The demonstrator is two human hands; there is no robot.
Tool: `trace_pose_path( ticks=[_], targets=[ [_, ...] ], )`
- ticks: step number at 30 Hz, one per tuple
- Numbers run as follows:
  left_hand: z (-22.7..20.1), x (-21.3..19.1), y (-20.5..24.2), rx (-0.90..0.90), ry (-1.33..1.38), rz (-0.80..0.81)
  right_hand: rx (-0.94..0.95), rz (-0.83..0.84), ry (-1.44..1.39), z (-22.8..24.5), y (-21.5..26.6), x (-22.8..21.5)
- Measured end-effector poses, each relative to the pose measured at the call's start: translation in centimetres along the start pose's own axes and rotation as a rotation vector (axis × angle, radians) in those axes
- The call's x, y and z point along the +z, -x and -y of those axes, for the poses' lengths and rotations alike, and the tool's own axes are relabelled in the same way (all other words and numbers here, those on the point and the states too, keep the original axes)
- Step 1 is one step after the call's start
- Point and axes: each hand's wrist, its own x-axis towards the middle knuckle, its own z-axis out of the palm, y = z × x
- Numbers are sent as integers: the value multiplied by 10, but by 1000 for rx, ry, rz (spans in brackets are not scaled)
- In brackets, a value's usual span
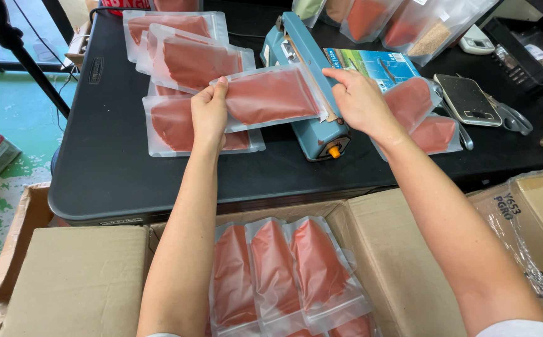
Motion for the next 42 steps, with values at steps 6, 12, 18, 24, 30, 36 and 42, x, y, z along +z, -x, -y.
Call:
trace_pose_path(
  ticks=[6,12,18,24,30,36,42],
  targets=[
    [-3,-1,4,13,4,-7,-111,-400,14,-8,16,33],
    [0,-2,7,50,12,-13,-167,-555,46,-2,19,40],
    [15,-11,-2,107,-21,4,-187,-648,-38,-3,19,44],
    [-7,-9,15,118,-35,36,-115,-708,-111,4,20,43],
    [11,-13,1,144,-41,52,-95,-677,-178,4,18,40],
    [-17,-13,31,241,46,80,-30,-552,-210,1,14,21],
    [-97,-24,86,182,304,311,-34,-405,-229,14,-3,-38]
  ],
)
